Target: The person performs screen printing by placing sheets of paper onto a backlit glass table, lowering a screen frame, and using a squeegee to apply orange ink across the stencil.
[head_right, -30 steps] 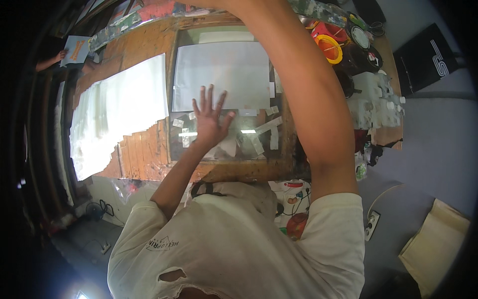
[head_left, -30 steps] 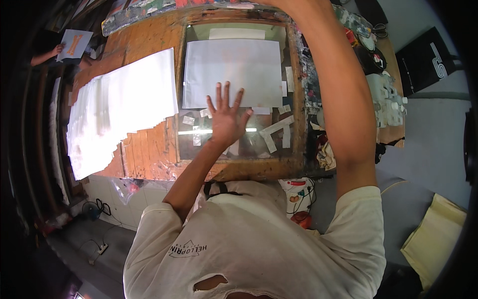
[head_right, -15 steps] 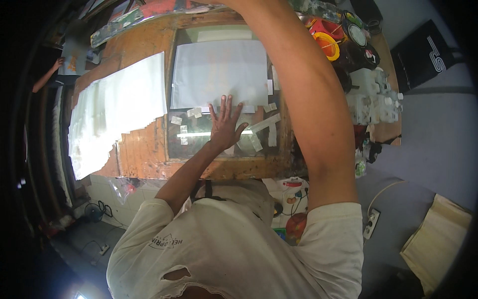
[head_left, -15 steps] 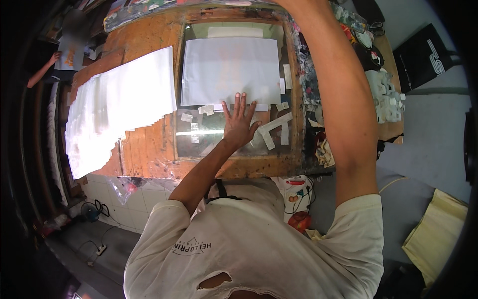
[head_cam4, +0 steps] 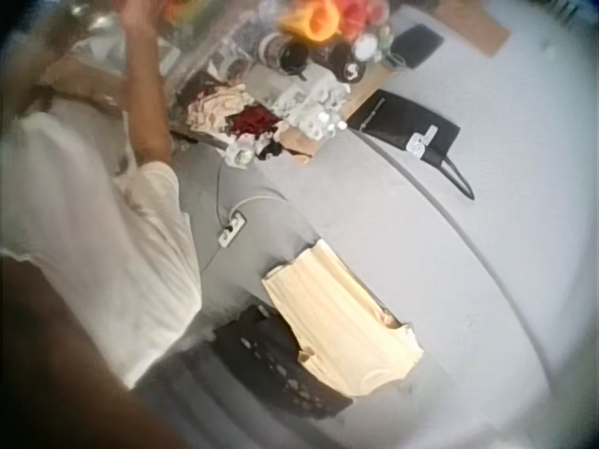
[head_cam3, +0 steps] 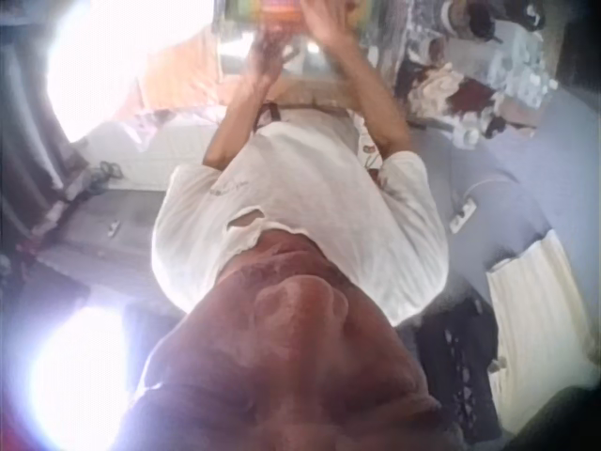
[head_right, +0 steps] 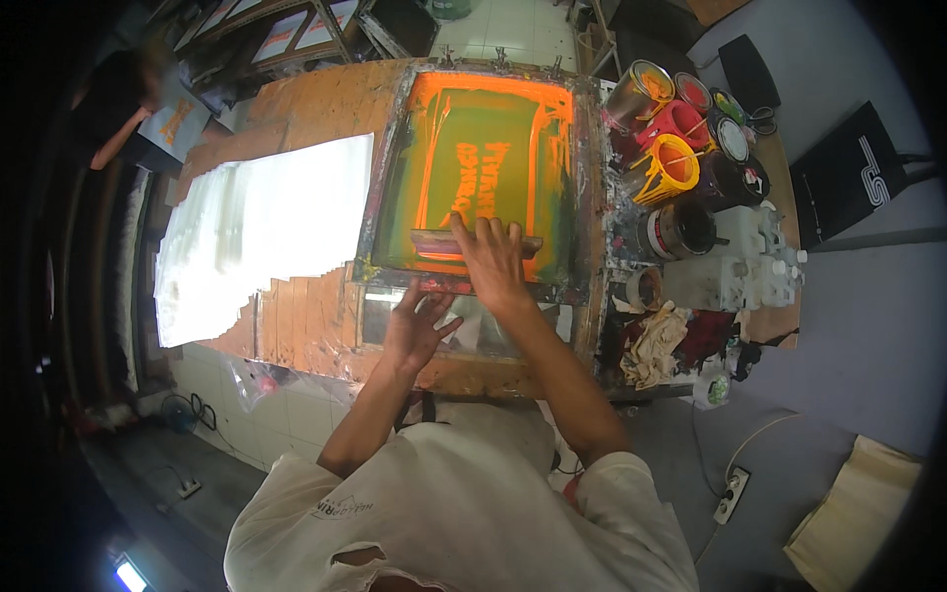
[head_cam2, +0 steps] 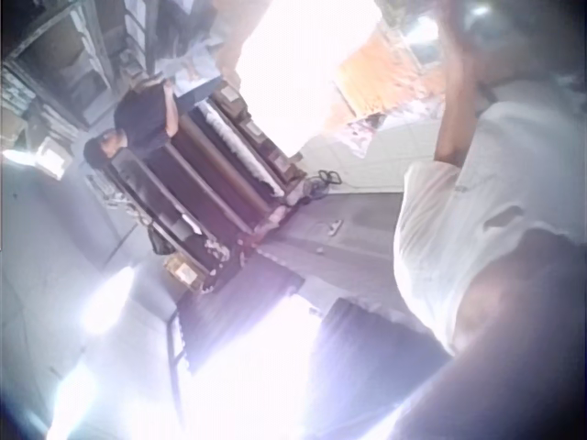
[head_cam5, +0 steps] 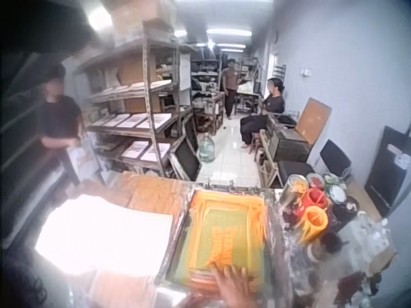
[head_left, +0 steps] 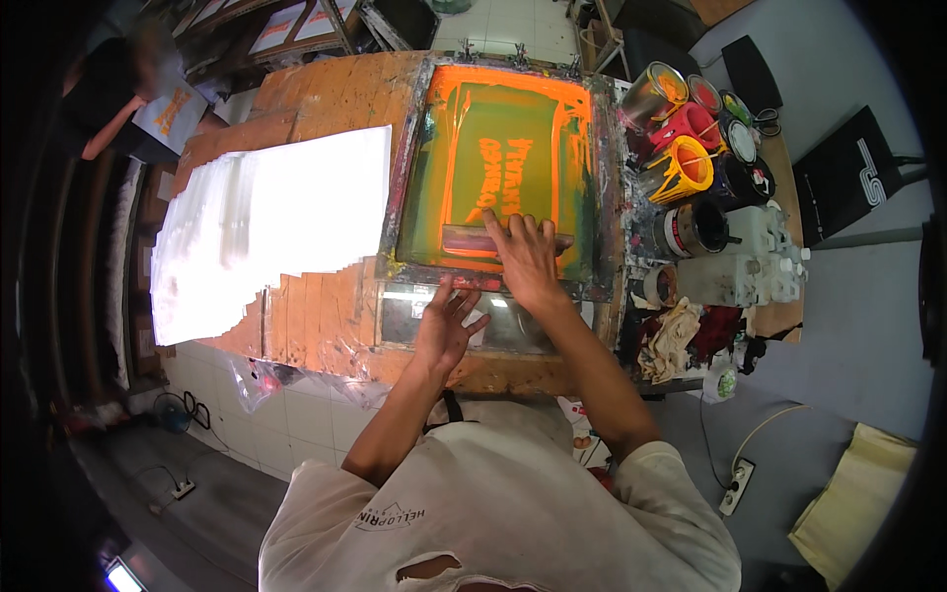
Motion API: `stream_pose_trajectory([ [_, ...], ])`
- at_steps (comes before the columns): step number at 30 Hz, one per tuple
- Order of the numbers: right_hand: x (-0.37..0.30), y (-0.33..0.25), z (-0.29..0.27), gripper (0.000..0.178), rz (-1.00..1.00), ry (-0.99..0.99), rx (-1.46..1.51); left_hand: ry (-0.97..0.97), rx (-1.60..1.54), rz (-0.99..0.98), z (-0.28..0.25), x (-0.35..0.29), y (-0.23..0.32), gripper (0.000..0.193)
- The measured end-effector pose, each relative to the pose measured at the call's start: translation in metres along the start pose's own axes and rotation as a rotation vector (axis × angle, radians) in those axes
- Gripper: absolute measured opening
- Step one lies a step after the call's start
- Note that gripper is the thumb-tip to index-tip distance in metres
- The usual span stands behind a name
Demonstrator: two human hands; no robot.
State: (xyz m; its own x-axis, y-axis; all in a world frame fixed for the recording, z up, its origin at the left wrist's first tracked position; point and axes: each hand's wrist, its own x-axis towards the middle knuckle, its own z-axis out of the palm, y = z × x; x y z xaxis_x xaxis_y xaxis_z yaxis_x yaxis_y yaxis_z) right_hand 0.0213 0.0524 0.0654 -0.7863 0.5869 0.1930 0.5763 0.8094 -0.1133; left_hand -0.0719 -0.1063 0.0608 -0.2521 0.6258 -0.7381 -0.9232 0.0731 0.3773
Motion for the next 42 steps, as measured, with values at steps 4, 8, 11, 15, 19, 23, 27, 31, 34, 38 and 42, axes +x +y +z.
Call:
stream_pose_trajectory([
  [4,0.001,0.006,0.02,0.075,0.059,-0.06,0.128,0.057,0.012,-0.017,-0.027,0.038,-0.016,0.051],
  [8,-0.013,0.002,0.029,0.072,0.04,-0.065,0.134,0.15,0.096,-0.031,-0.019,0.026,-0.016,0.045],
  [11,-0.017,0.0,0.037,0.068,0.0,0.042,0.053,0.113,0.088,-0.033,-0.023,0.031,-0.017,0.045],
  [15,0.007,0.01,0.038,0.057,-0.015,0.089,0.001,0.082,0.093,-0.053,-0.014,0.029,-0.01,0.041],
  [19,0.058,0.033,0.046,0.057,0.01,0.093,-0.003,0.162,0.082,-0.06,-0.009,0.027,-0.008,0.034],
  [23,0.126,0.076,0.076,0.067,0.009,0.187,-0.05,0.181,0.098,-0.063,0.0,0.024,-0.004,0.032],
  [27,0.199,0.119,0.091,0.074,0.056,0.166,-0.06,0.226,0.086,-0.075,0.002,0.026,-0.004,0.03],
  [31,0.246,0.143,0.084,0.075,0.097,0.029,-0.062,0.244,0.061,-0.087,0.006,0.024,-0.002,0.029],
  [34,0.255,0.134,0.054,0.073,0.15,-0.189,0.079,0.241,0.052,-0.069,-0.008,0.023,-0.007,0.029],
  [38,0.248,0.2,0.08,0.071,0.091,0.096,-0.013,0.168,0.051,-0.078,-0.015,0.025,-0.01,0.027],
  [42,0.25,0.204,0.097,0.068,0.087,0.258,-0.155,0.126,0.039,-0.049,-0.023,0.026,-0.011,0.024],
])
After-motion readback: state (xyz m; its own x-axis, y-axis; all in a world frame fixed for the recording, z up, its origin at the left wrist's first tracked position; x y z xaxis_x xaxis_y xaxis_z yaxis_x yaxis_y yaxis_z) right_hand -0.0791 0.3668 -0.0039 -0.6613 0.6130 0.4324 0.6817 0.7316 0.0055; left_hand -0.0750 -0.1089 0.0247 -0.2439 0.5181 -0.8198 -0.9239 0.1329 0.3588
